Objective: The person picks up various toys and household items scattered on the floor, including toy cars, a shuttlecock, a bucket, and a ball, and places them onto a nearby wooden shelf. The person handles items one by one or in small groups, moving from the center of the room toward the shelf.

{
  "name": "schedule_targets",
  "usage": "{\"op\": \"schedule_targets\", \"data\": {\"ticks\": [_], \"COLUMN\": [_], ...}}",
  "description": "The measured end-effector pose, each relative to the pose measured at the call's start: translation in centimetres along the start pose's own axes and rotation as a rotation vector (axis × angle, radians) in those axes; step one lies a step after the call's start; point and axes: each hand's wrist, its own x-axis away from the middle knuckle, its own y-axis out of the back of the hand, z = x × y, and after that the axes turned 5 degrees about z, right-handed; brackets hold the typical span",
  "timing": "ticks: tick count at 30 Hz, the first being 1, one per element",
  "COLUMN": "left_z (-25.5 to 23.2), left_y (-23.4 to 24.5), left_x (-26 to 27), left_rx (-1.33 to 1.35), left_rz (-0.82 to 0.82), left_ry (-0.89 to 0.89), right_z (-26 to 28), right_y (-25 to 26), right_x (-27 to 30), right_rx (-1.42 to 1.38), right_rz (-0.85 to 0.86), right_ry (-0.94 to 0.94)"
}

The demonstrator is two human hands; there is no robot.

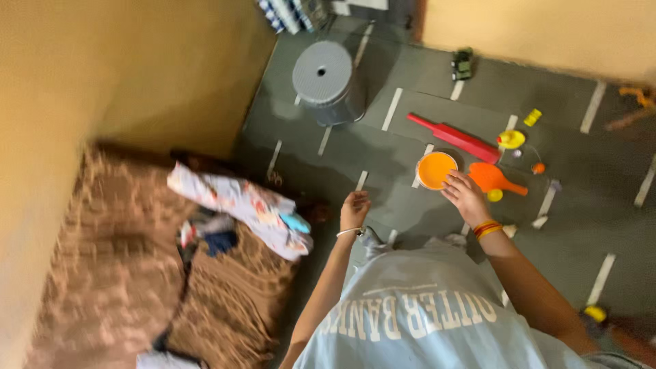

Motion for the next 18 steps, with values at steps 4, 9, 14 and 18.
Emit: {"op": "schedule_targets", "data": {"ticks": [4,9,14,18], "left_z": [0.6,-0.6,-4.3,-6.7], "left_y": [2.8,-1.9,-8.7,-11.1], "left_x": [-8.1,-14.8,-20.2,-24.8], "left_rx": [-0.131,-0.132,-0.094,-0.203], "left_rz": [0.158,0.438,0.649,0.794], "left_ry": [-0.066,-0.068,-0.194,-0.273], "right_z": [-2.3,-3.2,-1.1,0.6], "right_y": [-1.2,-1.0,-0.4,-1.0], "right_x": [1.0,1.7,-0.8,-4.6], "right_rx": [-0.019,-0.169,-0.297,-0.341], "right_rz": [-0.139,-0.188,-0.476,-0.512], "right_ry": [0.159,0.344,0.286,0.317]}}
